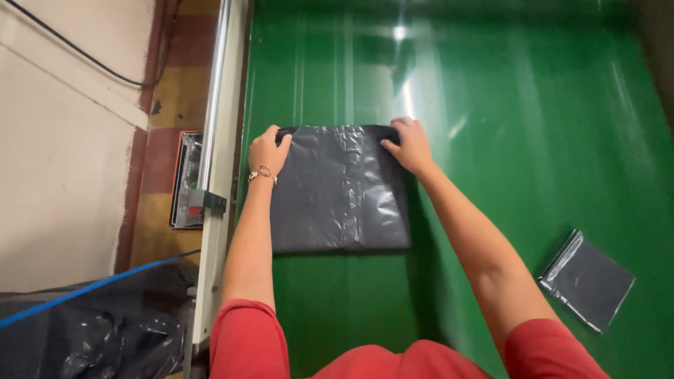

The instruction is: Picking up black plastic bags from a conveyor belt, folding them into compact squares, and stacking them into a storage crate.

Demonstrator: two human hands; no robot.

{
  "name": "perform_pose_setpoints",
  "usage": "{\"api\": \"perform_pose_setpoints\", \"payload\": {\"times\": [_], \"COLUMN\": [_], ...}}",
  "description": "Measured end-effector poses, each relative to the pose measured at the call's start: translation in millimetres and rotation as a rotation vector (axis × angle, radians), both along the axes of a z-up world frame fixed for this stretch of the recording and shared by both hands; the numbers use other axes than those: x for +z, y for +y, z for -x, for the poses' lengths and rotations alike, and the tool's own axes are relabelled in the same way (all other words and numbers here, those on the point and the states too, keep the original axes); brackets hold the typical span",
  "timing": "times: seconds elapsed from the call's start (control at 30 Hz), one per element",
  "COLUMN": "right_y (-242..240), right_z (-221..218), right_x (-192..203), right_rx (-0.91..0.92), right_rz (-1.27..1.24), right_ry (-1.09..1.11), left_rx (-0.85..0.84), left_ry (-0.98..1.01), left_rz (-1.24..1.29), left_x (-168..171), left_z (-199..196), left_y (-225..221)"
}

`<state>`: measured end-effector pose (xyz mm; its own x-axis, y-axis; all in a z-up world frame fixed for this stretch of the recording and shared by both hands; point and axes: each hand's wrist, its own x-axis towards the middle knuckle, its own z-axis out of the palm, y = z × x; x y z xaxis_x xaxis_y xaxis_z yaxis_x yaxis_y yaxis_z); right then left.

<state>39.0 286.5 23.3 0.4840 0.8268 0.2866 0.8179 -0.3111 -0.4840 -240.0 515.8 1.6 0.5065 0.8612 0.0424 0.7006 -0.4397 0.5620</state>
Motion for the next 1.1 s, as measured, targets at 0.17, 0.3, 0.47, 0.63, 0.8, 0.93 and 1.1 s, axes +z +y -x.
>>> {"api": "perform_pose_setpoints", "payload": {"times": [0.17, 0.3, 0.47, 0.63, 0.8, 0.93, 1.1], "right_y": [25.8, 45.7, 37.8, -52.4, -138.2, -164.6, -168.3], "right_z": [-8.5, -29.1, -2.7, 86.7, 140.3, 160.7, 161.0], "right_x": [1.2, -29.7, -19.6, 65.0, 39.0, 16.9, 40.4], "right_rx": [-0.039, -0.099, -0.117, 0.057, 0.187, 0.195, 0.296], "right_rz": [0.346, 0.589, 0.447, -0.091, -0.241, -0.319, -0.155], "right_ry": [0.018, 0.081, 0.098, 0.028, -0.137, -0.265, -0.156], "left_rx": [0.027, -0.078, -0.318, -0.052, 0.138, 0.216, 0.253], "left_ry": [0.07, 0.062, -0.284, -0.505, -1.188, -0.83, -0.44], "left_rz": [-0.531, -0.748, 0.512, 1.315, 1.756, 1.052, 0.337], "left_x": [2.6, 18.1, 55.6, 83.2, 32.1, -53.2, 21.2], "left_z": [-2.5, -3.1, 13.2, 46.8, 114.9, 148.0, 114.7], "left_y": [-13.7, -60.6, -120.6, -108.4, -93.3, -79.9, -141.3]}}
